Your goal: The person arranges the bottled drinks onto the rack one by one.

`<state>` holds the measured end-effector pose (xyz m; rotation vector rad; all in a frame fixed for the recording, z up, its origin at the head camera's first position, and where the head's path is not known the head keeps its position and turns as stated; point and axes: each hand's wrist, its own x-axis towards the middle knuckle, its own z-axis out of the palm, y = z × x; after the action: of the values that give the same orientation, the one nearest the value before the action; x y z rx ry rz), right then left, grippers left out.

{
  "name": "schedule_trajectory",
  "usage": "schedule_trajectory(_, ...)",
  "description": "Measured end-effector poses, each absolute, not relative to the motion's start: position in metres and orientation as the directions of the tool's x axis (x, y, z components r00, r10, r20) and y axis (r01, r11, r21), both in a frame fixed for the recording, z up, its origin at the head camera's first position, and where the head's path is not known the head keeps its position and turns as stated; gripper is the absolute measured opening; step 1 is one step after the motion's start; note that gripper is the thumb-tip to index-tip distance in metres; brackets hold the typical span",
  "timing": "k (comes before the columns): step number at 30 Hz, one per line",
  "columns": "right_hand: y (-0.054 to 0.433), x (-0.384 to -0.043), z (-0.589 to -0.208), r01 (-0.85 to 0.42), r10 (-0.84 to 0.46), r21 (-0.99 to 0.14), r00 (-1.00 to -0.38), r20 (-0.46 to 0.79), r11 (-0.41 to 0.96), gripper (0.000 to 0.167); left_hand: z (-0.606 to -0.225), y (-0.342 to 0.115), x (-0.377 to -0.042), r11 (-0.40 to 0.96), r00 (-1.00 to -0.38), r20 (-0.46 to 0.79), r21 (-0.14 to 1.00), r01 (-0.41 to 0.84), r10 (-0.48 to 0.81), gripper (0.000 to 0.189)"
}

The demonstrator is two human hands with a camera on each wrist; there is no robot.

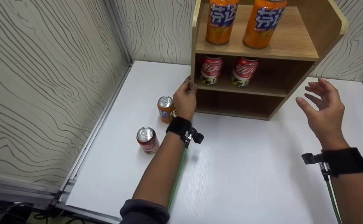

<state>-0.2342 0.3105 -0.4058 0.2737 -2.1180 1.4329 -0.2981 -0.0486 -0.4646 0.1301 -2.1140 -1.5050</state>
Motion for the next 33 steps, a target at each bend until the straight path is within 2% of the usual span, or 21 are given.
schedule_trajectory(7, 0.327, -0.240, -0.436, -0.372, 0.200, -0.832, -0.854, 0.480, 0.411, 0.067, -0.463, -0.049, -0.297, 0.348, -0.857, 0.354, 0.910, 0.224, -0.374, 0.039)
schedule_trajectory(15, 0.338, -0.255, -0.478, -0.149, 0.254, -0.891, -0.927, 0.277, 0.429, 0.068, -0.464, -0.050, -0.298, 0.339, -0.856, 0.350, 0.914, 0.223, -0.379, 0.039)
schedule_trajectory(19, 0.338, -0.264, -0.496, -0.100, 0.228, -0.891, -0.948, 0.220, 0.442, 0.070, -0.464, -0.049, -0.298, 0.337, -0.859, 0.345, 0.916, 0.219, -0.378, 0.040)
schedule_trajectory(27, 0.325, -0.276, -0.516, -0.121, 0.169, -0.875, -0.960, 0.224, 0.469, 0.068, -0.464, -0.048, -0.298, 0.338, -0.867, 0.335, 0.917, 0.211, -0.368, 0.040)
schedule_trajectory(33, 0.316, -0.284, -0.524, -0.054, 0.056, -0.856, -0.994, 0.096, 0.514, 0.084, -0.463, -0.048, -0.297, 0.352, -0.860, 0.348, 0.911, 0.216, -0.373, 0.039)
